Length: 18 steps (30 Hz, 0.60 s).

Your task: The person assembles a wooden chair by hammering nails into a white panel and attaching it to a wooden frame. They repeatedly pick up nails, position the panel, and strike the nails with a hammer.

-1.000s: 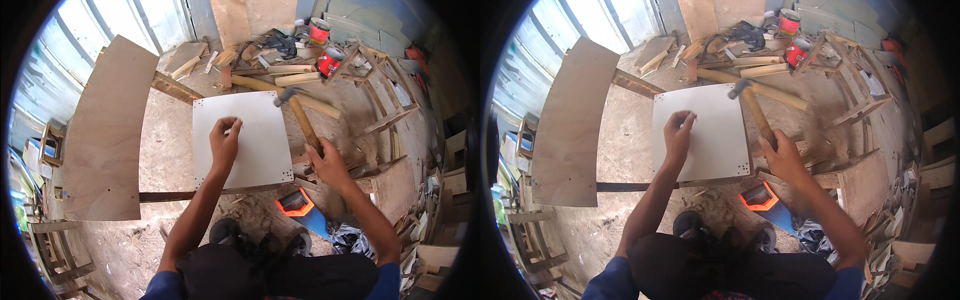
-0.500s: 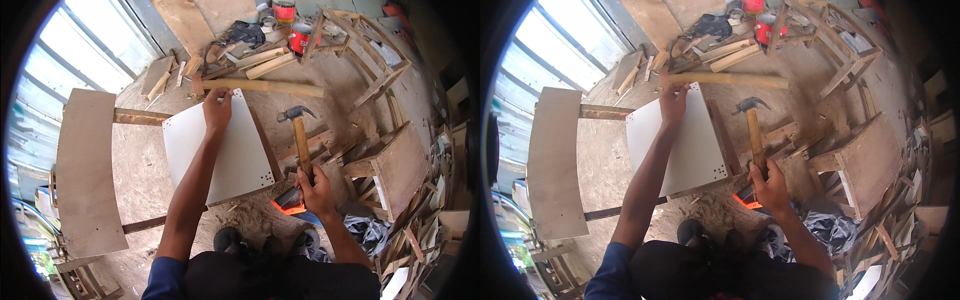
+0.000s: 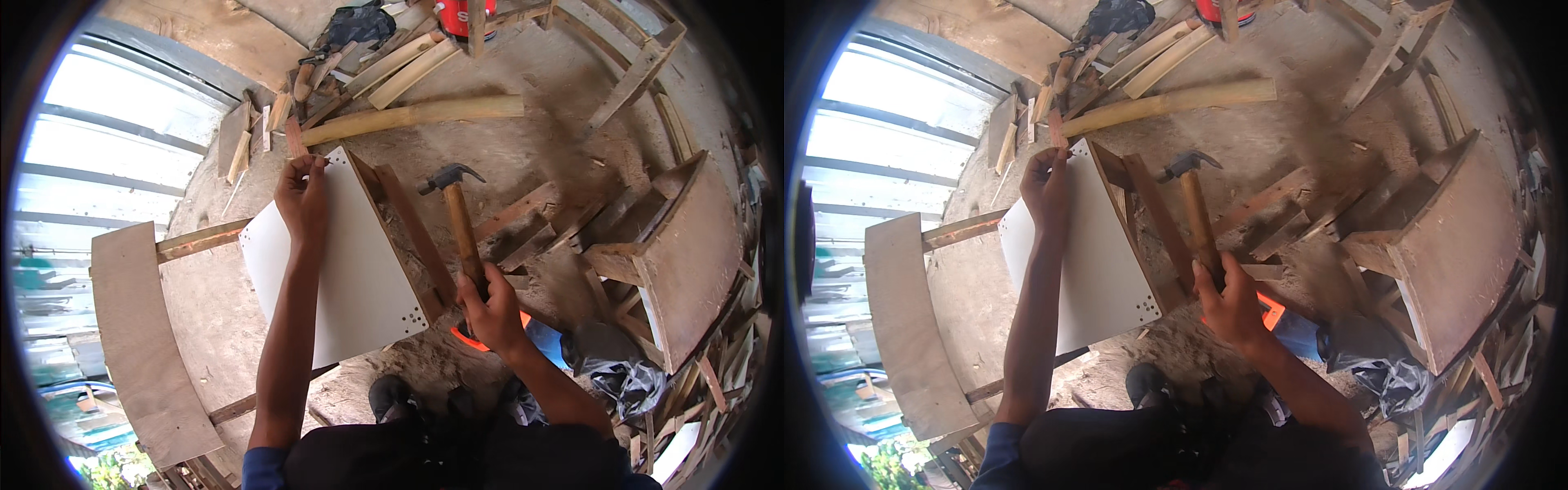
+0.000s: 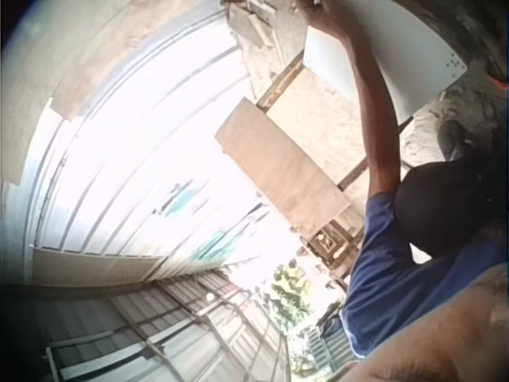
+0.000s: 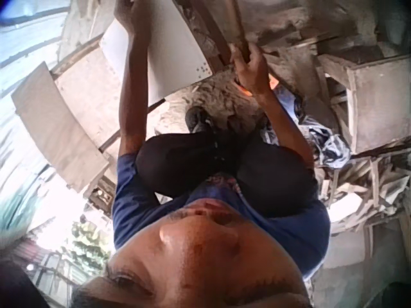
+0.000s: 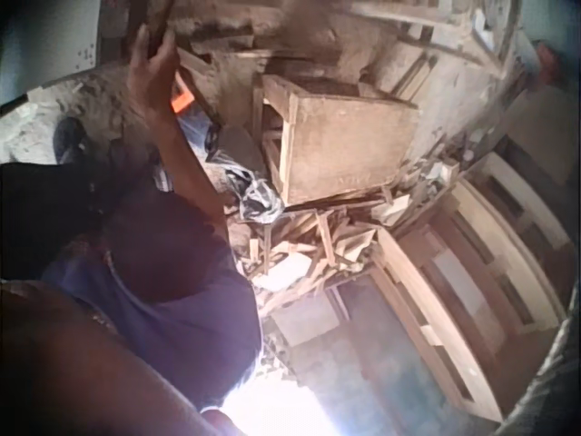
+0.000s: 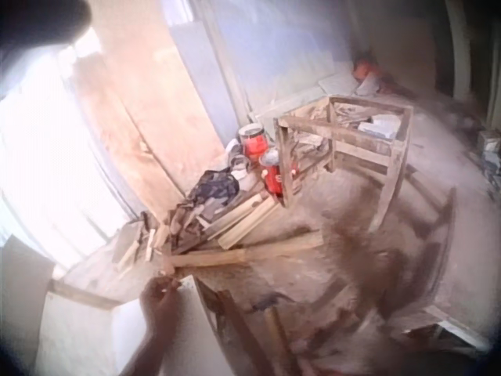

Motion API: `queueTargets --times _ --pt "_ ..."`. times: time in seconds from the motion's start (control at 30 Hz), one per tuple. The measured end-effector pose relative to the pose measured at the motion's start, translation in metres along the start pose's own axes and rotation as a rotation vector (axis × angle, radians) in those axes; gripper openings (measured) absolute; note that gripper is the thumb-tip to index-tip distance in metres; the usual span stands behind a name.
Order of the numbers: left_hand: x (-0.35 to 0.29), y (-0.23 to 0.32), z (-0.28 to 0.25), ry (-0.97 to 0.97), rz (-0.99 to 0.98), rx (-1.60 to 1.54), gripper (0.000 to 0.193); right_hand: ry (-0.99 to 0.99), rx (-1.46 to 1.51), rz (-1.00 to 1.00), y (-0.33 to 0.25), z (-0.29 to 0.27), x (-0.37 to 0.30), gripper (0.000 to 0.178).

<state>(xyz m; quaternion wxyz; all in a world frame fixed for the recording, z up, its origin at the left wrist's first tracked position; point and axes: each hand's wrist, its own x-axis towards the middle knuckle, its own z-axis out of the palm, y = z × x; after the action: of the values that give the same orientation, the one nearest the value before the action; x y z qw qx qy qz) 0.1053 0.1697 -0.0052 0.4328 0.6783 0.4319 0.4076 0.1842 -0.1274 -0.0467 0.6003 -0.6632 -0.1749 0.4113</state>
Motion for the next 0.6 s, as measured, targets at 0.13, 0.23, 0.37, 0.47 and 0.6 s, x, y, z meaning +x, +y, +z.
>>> queueTargets --times 0.13,0.23,0.37,0.47,0.6 --pt "0.003 -0.002 0.002 0.004 0.052 -0.003 0.01 -0.001 0.028 0.049 0.004 0.0 0.01 0.028" --pt "0.003 -0.002 0.003 -0.023 0.085 -0.009 0.012 -0.029 0.032 0.058 0.006 0.0 0.016 0.026" --pt "0.005 -0.004 0.006 -0.066 0.045 -0.006 0.015 -0.062 0.068 0.02 0.014 0.001 0.022 0.021" --pt "0.005 -0.002 0.004 -0.132 0.031 0.109 0.017 -0.07 0.063 0.015 0.018 0.003 0.022 0.022" --pt "0.011 -0.013 0.002 -0.141 0.116 0.154 0.016 -0.058 -0.019 0.049 0.01 0.004 0.018 0.031"
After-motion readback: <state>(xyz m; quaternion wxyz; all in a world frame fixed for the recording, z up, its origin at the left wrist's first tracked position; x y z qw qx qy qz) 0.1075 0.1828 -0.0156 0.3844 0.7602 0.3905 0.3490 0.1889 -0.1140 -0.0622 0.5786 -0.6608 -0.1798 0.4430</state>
